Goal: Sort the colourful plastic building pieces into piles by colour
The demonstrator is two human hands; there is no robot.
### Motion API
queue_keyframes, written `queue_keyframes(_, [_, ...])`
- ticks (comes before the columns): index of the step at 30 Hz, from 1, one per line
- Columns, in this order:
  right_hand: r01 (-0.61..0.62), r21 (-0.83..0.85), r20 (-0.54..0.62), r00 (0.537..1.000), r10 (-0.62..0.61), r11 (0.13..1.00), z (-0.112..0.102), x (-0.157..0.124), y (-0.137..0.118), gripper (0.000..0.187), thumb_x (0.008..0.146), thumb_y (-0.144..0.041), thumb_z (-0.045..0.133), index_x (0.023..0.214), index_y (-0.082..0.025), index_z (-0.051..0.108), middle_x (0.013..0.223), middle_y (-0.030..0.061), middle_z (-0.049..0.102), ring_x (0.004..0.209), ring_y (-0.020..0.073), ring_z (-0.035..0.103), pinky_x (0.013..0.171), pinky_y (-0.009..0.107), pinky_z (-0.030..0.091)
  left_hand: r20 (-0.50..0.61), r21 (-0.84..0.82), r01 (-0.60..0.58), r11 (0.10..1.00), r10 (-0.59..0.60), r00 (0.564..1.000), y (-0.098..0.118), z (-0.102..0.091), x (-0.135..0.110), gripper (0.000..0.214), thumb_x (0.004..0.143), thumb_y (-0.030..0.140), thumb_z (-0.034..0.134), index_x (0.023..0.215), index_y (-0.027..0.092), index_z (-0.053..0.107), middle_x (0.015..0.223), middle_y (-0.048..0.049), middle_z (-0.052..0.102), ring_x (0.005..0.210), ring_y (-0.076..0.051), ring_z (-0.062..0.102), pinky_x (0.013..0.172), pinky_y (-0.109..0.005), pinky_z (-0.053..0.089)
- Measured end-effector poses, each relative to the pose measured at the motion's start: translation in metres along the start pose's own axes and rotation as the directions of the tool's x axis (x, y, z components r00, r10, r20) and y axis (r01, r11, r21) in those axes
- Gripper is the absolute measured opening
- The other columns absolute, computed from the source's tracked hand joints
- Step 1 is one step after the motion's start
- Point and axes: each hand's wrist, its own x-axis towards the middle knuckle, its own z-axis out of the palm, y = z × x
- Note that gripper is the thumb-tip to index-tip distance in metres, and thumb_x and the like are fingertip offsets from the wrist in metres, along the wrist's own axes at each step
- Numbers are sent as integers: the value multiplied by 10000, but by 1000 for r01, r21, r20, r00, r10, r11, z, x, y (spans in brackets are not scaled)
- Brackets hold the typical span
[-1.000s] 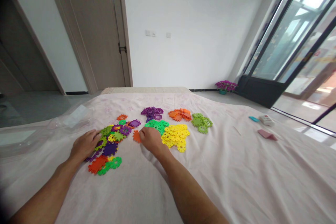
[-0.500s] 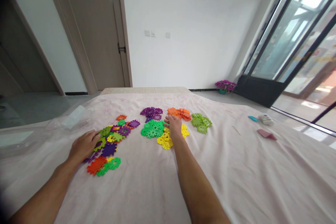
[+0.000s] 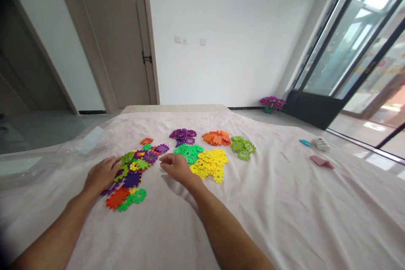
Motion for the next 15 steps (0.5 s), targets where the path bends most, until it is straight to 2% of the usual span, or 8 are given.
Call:
queue_keyframes(3, [217, -164, 139, 971, -196, 962, 16, -15, -20, 231, 826, -284, 748, 1050, -227, 747, 1060, 31, 758, 968, 176, 689, 881, 298, 507, -2, 6, 4, 1000, -4, 1000, -1, 2, 1, 527, 989, 428, 264, 1239, 213, 675, 1351, -88, 652, 1237, -241, 587, 1058, -354, 406])
queue_keyframes(7, [490, -222, 348, 848, -401, 843, 33, -32, -39, 405, 822, -451, 777, 1166, -249, 704, 1183, 41, 722, 1135, 195, 636, 1023, 310, 435, 0, 0, 18, 1000, -18, 1000, -2, 3, 1, 554, 991, 441, 242, 1278, 209, 655, 1368, -98, 637, 1268, -254, 569, 1075, -372, 396])
queue_keyframes(9, [561, -255, 429, 796, -427, 788, 40, -38, -41, 534, 788, -537, 783, 1217, -237, 679, 1201, 60, 709, 1135, 214, 626, 1013, 317, 433, 0, -11, 16, 1000, -16, 1000, -2, 3, 1, 562, 993, 440, 234, 1284, 199, 650, 1376, -107, 629, 1272, -264, 565, 1077, -389, 396])
queue_keyframes(11, [593, -306, 479, 772, -418, 745, 45, -40, -41, 593, 777, -579, 775, 1249, -239, 661, 1215, 70, 696, 1108, 227, 622, 980, 323, 440, 0, -15, 8, 1000, -8, 1000, -3, 3, 1, 557, 992, 437, 242, 1275, 190, 654, 1372, -113, 629, 1262, -270, 572, 1069, -393, 403])
queue_keyframes(15, [590, -390, 491, 783, -382, 707, 47, -39, -36, 402, 893, -495, 686, 1202, -238, 677, 1102, 66, 711, 1006, 213, 626, 897, 312, 447, -3, -3, 13, 1000, -13, 1000, -3, 4, 1, 551, 992, 436, 246, 1265, 193, 657, 1367, -110, 633, 1249, -263, 582, 1059, -372, 409])
